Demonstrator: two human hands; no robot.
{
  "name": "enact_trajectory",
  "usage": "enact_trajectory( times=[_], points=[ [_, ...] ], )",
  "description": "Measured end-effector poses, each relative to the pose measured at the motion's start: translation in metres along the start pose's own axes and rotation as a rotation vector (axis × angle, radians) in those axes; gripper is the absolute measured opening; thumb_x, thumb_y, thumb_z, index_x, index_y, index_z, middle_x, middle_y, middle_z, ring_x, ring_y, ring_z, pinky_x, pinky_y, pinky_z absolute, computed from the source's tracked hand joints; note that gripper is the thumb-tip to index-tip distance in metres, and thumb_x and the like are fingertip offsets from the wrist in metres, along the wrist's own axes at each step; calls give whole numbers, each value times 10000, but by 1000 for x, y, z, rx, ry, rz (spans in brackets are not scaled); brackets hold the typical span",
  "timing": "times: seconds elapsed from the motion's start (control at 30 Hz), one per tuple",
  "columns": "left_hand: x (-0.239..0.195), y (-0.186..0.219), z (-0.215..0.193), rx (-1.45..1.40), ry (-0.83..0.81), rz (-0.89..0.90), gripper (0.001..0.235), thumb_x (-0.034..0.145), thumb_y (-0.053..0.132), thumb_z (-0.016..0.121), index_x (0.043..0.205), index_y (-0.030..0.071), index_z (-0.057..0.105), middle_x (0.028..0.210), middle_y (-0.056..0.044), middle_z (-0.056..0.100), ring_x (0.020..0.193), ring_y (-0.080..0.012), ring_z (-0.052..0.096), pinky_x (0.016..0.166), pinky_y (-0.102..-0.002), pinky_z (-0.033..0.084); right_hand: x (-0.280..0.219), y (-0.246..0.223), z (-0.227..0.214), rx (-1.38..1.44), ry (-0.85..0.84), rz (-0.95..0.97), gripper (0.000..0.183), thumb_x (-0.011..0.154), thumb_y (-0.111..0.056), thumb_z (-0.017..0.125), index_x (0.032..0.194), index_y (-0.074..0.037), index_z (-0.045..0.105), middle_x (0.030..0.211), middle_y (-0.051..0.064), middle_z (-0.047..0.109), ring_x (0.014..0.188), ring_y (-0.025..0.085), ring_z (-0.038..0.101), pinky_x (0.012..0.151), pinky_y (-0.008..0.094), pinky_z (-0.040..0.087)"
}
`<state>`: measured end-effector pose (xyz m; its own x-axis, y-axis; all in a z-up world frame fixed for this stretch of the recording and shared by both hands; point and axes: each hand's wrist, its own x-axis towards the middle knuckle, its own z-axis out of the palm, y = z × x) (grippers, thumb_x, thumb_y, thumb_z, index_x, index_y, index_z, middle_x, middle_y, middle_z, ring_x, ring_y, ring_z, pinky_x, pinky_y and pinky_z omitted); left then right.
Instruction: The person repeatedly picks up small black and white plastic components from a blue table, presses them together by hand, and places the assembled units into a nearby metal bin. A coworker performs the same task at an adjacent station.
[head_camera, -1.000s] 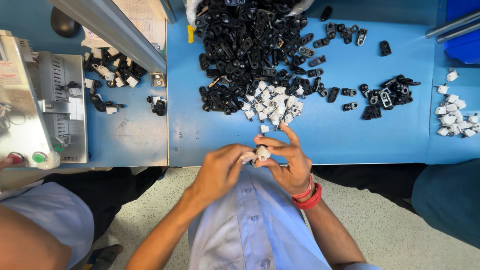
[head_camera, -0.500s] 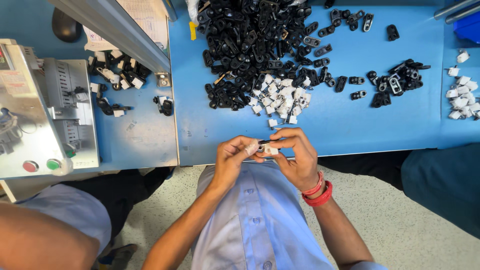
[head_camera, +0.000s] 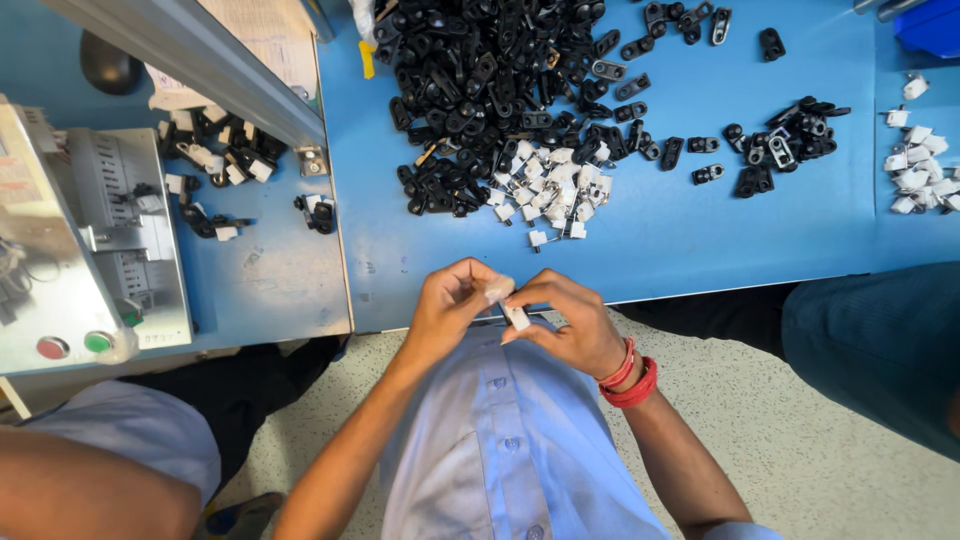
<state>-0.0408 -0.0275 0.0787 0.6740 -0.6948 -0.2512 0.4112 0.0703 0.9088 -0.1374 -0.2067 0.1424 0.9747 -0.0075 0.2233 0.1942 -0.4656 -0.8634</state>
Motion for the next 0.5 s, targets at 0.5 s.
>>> enact_trajectory(
  times=[0.5],
  points=[
    [10,-32,36,-105,142,161,221,1067,90,502,944,-3,661,848,-58,697,761,-82,633,701,-241,514,-1,15,-28,54,-63,37,325,811,-131,868,1073,-43,697,948,81,694,743,157,691,680,285,552]
  ],
)
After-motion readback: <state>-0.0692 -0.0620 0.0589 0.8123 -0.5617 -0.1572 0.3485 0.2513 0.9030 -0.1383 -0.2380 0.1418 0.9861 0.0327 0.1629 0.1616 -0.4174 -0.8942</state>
